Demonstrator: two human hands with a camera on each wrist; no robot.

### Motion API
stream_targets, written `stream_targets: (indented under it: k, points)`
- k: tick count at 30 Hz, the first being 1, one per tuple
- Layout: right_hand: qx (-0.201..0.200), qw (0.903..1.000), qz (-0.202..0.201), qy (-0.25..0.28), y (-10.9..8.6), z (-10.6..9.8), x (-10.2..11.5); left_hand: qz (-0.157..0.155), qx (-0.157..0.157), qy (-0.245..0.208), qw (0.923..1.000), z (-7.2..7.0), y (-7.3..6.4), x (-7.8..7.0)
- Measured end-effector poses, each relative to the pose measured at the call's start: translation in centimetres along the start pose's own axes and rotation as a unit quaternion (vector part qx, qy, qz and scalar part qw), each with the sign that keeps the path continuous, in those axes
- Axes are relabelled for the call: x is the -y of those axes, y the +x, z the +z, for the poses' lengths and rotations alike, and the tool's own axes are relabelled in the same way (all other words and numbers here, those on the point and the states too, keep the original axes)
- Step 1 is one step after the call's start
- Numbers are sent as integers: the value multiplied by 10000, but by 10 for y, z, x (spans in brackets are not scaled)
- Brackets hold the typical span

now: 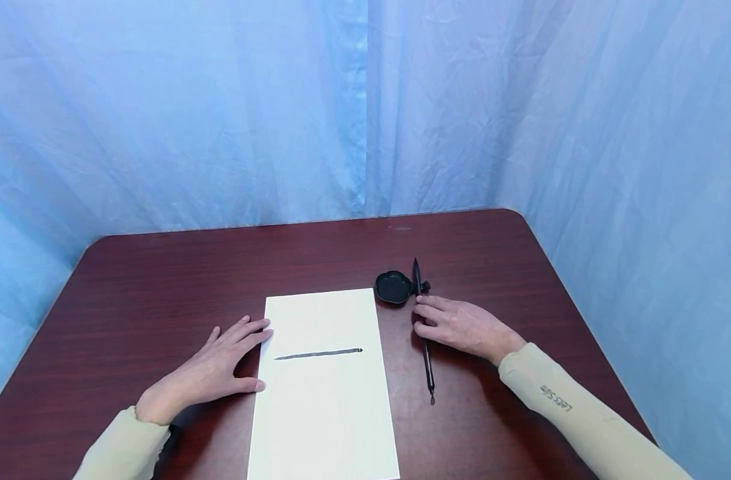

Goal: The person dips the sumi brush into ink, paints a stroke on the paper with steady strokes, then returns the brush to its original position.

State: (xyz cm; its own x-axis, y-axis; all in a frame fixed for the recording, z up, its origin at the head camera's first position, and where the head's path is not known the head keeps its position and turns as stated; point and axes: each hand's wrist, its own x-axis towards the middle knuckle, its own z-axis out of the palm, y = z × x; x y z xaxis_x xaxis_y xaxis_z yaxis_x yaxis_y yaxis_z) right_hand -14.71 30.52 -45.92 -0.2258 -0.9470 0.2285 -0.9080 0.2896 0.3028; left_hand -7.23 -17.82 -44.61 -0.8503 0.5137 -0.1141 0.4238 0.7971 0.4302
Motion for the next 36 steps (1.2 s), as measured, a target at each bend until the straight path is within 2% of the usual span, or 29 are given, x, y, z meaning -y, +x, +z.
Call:
stream_targets:
  k: [18, 25, 30, 36]
  points:
    - [134, 9997, 158, 90, -6, -3, 5, -23, 51, -23, 10000, -1, 3, 1]
    - [-15, 9981, 579, 184, -9, -13, 11, -163, 111, 1, 9998, -2, 5, 1]
    - [-102, 9952, 905, 369, -8, -24, 15, -147, 121, 56, 9998, -4, 4, 0]
    - [-511, 9912, 1210, 189, -3, -35, 21, -35, 9, 167, 9999, -3, 2, 0]
